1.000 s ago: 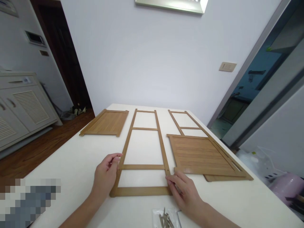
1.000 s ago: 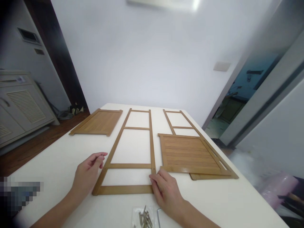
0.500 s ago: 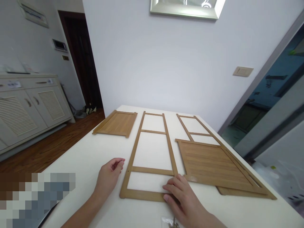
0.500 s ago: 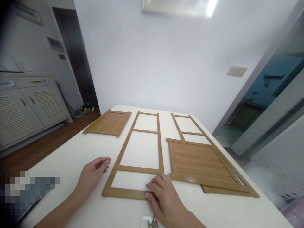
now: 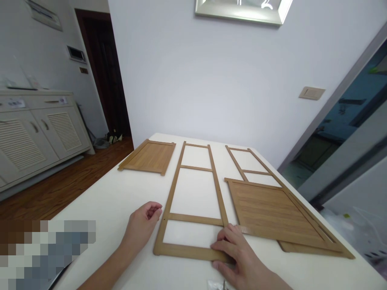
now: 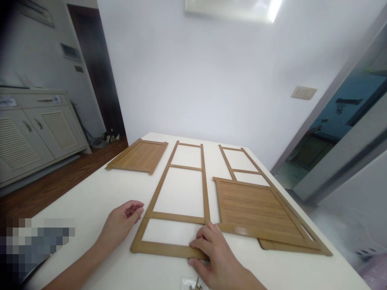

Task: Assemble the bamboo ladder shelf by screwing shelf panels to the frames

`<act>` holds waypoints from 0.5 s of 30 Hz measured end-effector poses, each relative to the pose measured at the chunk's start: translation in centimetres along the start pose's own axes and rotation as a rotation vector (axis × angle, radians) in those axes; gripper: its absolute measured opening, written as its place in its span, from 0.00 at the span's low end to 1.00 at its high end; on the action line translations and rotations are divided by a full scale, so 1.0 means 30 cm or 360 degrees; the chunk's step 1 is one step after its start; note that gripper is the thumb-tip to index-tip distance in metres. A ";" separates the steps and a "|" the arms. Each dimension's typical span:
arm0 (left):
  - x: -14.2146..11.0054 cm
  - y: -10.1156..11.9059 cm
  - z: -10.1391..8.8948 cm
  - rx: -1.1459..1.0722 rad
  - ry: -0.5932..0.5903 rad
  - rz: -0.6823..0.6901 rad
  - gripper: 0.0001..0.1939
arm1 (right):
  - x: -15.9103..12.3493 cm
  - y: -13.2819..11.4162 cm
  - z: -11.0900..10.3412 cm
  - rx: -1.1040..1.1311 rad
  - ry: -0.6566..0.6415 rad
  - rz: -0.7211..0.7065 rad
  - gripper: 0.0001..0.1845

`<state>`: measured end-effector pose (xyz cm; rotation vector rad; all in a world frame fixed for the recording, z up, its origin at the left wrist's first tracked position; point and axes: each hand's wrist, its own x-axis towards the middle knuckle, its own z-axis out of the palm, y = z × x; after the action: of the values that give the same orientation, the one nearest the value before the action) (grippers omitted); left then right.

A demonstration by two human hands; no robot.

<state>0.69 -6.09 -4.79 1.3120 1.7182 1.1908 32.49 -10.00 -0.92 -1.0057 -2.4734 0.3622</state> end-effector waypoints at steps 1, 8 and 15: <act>0.000 0.000 0.001 -0.0008 0.0000 0.0002 0.14 | 0.001 -0.001 0.001 0.0000 0.0004 -0.0017 0.10; 0.003 -0.015 0.007 -0.0087 -0.0033 -0.0001 0.14 | -0.010 -0.012 0.009 -0.0088 0.0137 -0.0115 0.12; -0.023 0.010 0.019 -0.0291 -0.0091 -0.0085 0.16 | -0.014 0.007 0.009 -0.0092 0.0306 -0.0148 0.12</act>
<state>1.49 -6.58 -4.73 1.1721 1.5547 1.2362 32.76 -10.16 -1.37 -0.8991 -2.3576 0.1572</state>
